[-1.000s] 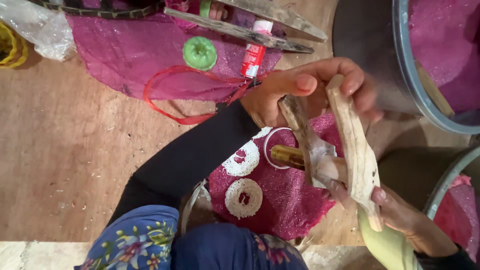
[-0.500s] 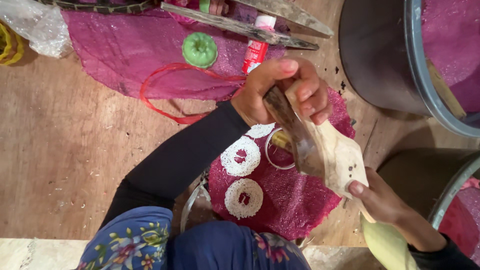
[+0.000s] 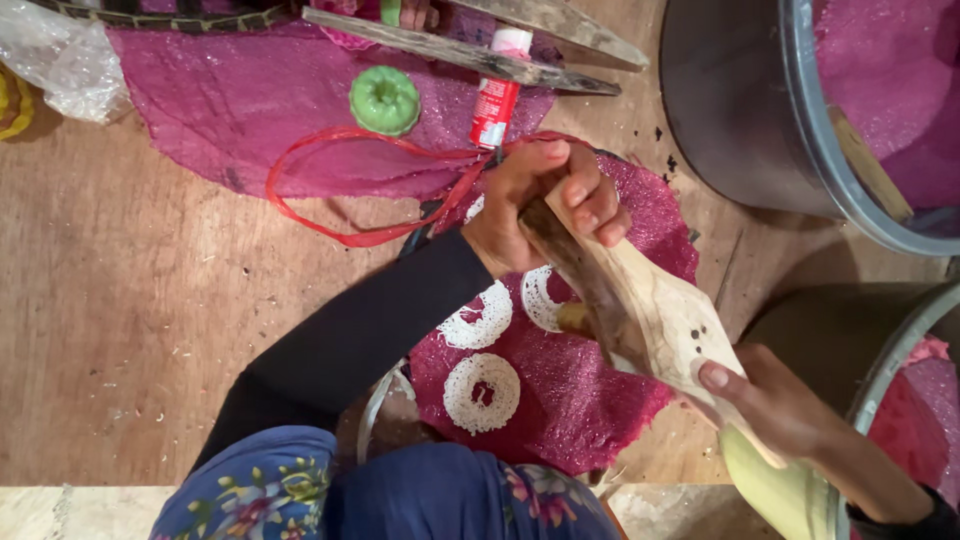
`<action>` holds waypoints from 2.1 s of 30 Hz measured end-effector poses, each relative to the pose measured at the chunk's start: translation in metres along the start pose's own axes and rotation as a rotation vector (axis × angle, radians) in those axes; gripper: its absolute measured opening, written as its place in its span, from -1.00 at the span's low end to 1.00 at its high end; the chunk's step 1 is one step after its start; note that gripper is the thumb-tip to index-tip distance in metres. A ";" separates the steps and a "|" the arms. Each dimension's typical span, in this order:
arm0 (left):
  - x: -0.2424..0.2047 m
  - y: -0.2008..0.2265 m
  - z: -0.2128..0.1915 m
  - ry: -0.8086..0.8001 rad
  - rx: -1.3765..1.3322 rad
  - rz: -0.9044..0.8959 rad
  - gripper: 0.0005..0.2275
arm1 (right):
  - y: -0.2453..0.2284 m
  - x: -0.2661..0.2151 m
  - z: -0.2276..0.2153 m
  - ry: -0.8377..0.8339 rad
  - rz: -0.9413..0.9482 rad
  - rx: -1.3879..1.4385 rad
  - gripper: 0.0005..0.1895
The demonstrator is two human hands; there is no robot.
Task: The person uses a wooden mold to press white ring-shaped dough onto pink circular sheets, handles several woven trays, and uses a spatula to spread paste in a large bowl.
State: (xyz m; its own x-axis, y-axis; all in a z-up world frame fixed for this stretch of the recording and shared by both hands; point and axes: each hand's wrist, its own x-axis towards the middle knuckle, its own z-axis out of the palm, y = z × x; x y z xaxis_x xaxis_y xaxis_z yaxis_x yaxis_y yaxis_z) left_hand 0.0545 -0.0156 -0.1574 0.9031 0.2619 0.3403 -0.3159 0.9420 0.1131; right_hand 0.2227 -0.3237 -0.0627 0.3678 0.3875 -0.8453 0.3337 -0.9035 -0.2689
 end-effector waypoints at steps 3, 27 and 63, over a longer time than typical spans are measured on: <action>0.005 -0.004 -0.002 -0.013 -0.006 -0.034 -0.67 | -0.007 -0.008 -0.004 0.066 0.029 -0.069 -0.12; -0.017 0.015 -0.006 0.076 -0.001 -0.006 -0.61 | -0.048 -0.012 0.028 0.189 -0.036 -0.055 -0.34; -0.119 0.005 0.106 0.431 1.401 0.332 -0.54 | -0.068 0.085 0.147 0.787 -1.014 -0.300 -0.61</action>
State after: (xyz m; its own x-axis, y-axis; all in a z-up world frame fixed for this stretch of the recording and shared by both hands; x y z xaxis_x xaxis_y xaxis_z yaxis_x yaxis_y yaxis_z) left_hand -0.0854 -0.0639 -0.0984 0.6719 0.6921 0.2638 -0.3072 -0.0637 0.9495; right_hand 0.1038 -0.2565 -0.1837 0.2114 0.9589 0.1895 0.8995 -0.1150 -0.4216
